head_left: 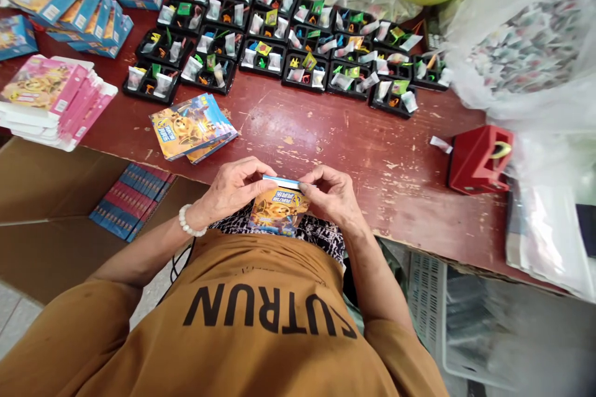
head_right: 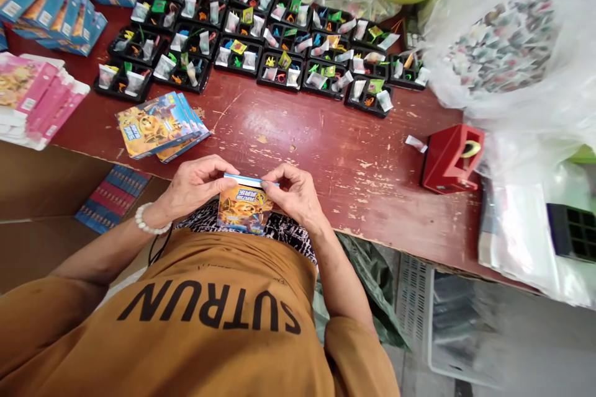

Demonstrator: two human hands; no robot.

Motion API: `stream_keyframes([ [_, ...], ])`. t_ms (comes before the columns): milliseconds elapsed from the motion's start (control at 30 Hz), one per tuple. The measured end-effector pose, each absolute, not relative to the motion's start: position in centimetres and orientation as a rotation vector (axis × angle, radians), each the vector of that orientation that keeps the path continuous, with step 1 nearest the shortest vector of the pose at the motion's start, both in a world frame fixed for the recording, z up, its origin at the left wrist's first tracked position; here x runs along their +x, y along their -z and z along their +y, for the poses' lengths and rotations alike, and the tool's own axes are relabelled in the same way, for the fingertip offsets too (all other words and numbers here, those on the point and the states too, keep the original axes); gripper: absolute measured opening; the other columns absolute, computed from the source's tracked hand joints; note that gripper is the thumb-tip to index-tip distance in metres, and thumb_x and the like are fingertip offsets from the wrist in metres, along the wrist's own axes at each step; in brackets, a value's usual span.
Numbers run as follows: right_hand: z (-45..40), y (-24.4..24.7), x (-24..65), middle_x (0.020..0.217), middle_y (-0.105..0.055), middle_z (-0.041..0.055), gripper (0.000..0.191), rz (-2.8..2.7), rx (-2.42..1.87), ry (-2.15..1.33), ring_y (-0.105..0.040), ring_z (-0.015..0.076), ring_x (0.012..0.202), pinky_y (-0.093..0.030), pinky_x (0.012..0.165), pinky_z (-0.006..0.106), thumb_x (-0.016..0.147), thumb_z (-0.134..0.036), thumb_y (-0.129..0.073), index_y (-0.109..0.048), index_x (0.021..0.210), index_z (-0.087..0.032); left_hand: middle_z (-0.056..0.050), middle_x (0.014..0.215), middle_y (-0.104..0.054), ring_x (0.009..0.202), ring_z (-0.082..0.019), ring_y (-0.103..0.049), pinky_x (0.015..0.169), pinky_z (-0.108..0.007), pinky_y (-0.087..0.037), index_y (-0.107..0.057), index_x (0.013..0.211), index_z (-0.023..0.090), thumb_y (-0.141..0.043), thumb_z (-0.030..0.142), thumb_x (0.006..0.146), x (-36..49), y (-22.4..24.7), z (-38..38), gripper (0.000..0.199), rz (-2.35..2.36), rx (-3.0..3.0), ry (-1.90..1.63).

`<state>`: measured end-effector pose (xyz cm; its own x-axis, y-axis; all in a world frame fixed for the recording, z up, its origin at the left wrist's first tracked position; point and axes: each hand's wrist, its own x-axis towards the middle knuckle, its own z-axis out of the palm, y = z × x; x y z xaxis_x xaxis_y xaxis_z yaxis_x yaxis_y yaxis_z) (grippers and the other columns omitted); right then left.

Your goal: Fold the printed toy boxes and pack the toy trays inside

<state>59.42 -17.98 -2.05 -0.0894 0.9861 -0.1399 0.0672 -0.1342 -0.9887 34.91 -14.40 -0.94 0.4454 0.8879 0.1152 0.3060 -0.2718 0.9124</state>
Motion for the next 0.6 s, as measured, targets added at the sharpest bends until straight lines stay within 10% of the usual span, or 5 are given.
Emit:
stream_keyframes([
  [600, -20.6, 4.7, 58.0, 0.104, -0.079, 0.0052, 0.021, -1.334, -1.22, -1.14, -0.073, 0.0236, 0.101, -0.059, 0.099, 0.045, 0.089, -0.05, -0.083, -0.083, 0.093, -0.03, -0.007, 0.099, -0.08, 0.085, -0.019, -0.075, 0.075, -0.029, -0.059, -0.073, 0.092, 0.019, -0.083, 0.034, 0.088, 35.0, 3.2, -15.9, 0.018, 1.0, 1.773, -0.813],
])
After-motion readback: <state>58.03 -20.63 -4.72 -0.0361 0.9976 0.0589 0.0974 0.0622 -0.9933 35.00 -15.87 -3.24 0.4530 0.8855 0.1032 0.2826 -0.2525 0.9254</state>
